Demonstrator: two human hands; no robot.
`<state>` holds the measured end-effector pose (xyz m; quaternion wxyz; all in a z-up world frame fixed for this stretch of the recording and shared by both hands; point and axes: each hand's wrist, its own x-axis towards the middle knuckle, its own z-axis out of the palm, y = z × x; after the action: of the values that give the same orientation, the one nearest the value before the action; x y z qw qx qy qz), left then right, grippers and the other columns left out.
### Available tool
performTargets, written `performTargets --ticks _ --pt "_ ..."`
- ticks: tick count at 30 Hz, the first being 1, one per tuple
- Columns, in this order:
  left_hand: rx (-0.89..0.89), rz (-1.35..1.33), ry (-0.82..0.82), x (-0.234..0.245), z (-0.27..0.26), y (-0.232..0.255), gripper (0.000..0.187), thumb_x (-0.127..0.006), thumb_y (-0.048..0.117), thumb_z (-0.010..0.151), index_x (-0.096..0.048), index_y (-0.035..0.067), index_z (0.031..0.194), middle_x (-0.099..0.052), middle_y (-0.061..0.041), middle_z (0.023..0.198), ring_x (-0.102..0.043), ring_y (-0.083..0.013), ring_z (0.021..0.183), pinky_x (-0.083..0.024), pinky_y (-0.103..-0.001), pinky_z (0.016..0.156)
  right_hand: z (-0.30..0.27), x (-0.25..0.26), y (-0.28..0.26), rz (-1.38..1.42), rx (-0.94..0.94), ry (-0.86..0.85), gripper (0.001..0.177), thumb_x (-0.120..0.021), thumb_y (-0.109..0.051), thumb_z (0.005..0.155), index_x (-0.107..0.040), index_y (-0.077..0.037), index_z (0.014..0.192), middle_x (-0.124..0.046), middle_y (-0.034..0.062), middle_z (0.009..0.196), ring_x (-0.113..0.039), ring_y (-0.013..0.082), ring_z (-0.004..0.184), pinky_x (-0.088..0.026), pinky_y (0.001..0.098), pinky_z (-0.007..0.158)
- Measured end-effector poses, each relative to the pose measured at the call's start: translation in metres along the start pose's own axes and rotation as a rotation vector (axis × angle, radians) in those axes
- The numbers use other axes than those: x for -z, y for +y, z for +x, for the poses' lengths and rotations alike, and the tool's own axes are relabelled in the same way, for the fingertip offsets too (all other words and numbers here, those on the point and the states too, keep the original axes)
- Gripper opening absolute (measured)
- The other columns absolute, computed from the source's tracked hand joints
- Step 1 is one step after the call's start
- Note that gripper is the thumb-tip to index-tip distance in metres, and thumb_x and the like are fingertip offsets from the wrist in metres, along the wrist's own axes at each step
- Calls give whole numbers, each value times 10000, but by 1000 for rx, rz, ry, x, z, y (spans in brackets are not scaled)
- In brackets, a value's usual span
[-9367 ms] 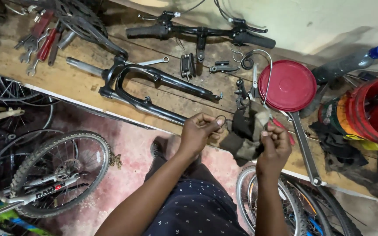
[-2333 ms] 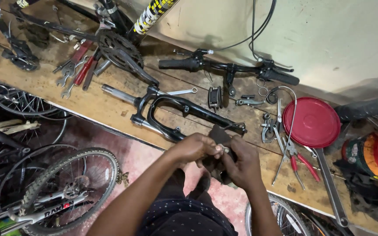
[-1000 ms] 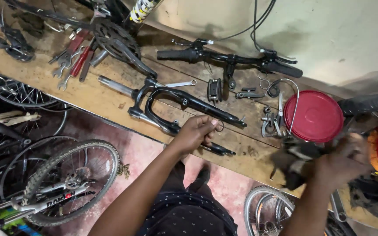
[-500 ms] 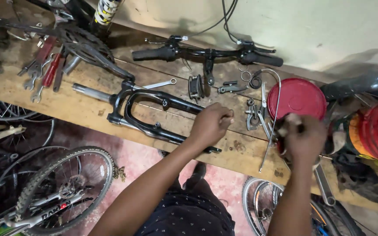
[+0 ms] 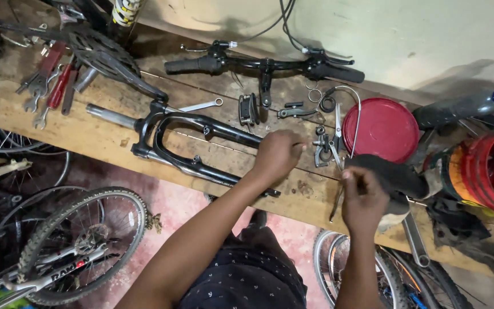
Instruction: The person cleans a bicycle fork and small metal components using a cloth and a red bucket of water. They wipe the fork and parts, dip fingers in the bucket, and handle the components on a wooden workbench.
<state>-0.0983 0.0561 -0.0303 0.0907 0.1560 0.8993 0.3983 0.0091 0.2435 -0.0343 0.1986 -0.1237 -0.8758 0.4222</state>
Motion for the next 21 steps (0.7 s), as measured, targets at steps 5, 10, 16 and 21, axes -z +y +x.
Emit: performTargets --ticks 5,10,16,21 --pt "292 -477 54 12 -67 -4 302 -649 288 908 -705 6 814 -680 -228 753 -697 -381 759 -575 -439 626 -44 -2 -25 158 -195 -143 89 -668 -117 942 -736 -99 887 -705 96 742 -658 214 720 -513 360 788" --pt "490 -1183 80 -38 -116 0 500 -435 370 1047 -692 -59 1032 -719 -198 762 -724 -196 657 -607 -274 556 -54 -2 -82 268 85 -206 301 -577 -219 965 -670 32 1102 -686 233 1041 -659 406 1013 -495 483 907" --pt "-516 -2023 791 -90 -112 73 1229 -679 811 600 -269 138 1543 -224 35 1640 -146 -143 1497 -105 -247 1241 -45 -37 -65 155 541 -408 705 -392 -617 898 -562 13 1163 -620 249 976 -591 488 956 -438 539 881" --pt "377 -1441 -37 -22 -147 57 773 -504 544 953 -419 -28 1466 -565 -267 1321 -548 -368 1264 -400 -457 1080 -53 -51 46 564 -396 -415 417 -386 -152 1002 -586 -61 1357 -711 191 932 -712 267 794 -610 382 614"
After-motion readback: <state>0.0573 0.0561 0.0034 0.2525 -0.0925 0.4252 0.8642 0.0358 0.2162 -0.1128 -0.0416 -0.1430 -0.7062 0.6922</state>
